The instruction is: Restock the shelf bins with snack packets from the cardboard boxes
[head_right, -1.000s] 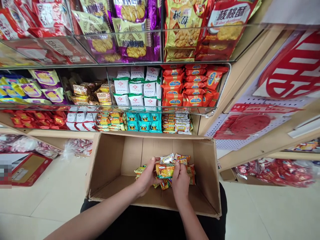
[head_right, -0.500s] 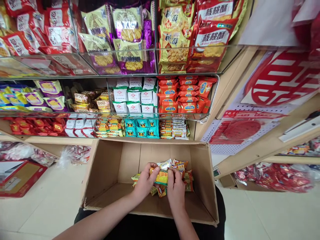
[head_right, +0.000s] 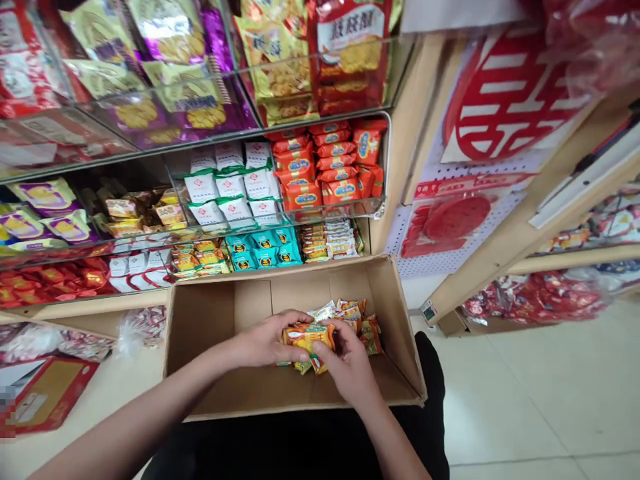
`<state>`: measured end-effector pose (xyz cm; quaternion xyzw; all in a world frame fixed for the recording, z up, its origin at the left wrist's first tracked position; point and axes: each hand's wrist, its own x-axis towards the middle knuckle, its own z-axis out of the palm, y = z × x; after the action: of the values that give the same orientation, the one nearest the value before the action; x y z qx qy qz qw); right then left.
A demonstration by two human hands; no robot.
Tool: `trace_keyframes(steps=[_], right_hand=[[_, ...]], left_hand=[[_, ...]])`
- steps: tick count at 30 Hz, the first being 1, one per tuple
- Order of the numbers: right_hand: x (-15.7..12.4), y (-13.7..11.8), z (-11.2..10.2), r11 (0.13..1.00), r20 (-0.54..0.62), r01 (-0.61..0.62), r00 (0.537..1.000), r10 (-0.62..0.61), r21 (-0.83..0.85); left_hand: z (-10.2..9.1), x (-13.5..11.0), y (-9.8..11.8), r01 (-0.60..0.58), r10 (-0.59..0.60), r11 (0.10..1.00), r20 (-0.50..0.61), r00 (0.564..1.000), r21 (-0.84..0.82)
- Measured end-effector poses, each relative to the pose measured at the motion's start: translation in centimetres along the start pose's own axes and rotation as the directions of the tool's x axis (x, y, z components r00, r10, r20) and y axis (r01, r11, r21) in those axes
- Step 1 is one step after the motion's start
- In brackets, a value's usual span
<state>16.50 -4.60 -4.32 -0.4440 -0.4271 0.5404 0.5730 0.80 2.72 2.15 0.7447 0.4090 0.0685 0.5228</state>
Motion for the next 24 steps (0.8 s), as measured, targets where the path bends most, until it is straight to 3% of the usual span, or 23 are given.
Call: trace_keyframes(steps=[5, 8, 11, 13, 15, 18, 20, 24], right_hand=[[-0.1, -1.3, 0.2, 0.995, 0.001, 0.069, 0.998, -0.069, 0.075], [0.2, -1.9, 0.2, 0.991, -0.029, 0.112, 0.993, -0.11, 0.078], [0.8, -2.5, 0.2, 0.981, -0.06, 0.187, 0.981, -0.184, 0.045], [1.3, -2.7, 0.0, 0.969, -0.086, 0.244, 0.967, -0.24, 0.037], [1.7, -2.4, -0.4, 0.971, -0.122, 0.239, 0.965, -0.234, 0.026], [2.0, -1.2, -1.2, 0.995, -0.114, 0.088, 0.989, -0.093, -0.047], [1.9, 0.0, -1.6, 0.994, -0.079, -0.028, 0.997, 0.02, -0.102], [1.7, 1.8, -2.1, 0.966, -0.025, -0.177, 0.984, 0.175, -0.19]], left_hand=[[-2.2, 0.1, 4.5, 0.005, -0.043, 0.987, 0.236, 0.971, 0.159], [-2.9, 0.3, 7.0, -0.027, -0.038, 0.973, 0.275, 0.961, 0.229], [-3.5, 0.9, 8.6, 0.033, -0.074, 0.987, 0.264, 0.962, 0.157], [-4.3, 1.6, 9.0, 0.076, -0.086, 0.995, 0.181, 0.98, 0.057], [-5.7, 2.7, 8.7, 0.091, -0.091, 0.995, -0.016, 0.996, 0.032], [-7.9, 5.5, 7.3, 0.115, -0.074, 0.987, -0.318, 0.945, 0.111], [-8.8, 7.9, 5.9, 0.139, -0.057, 0.973, -0.398, 0.916, 0.182], [-8.7, 13.6, 3.3, 0.21, -0.007, 0.877, -0.424, 0.906, 0.433]])
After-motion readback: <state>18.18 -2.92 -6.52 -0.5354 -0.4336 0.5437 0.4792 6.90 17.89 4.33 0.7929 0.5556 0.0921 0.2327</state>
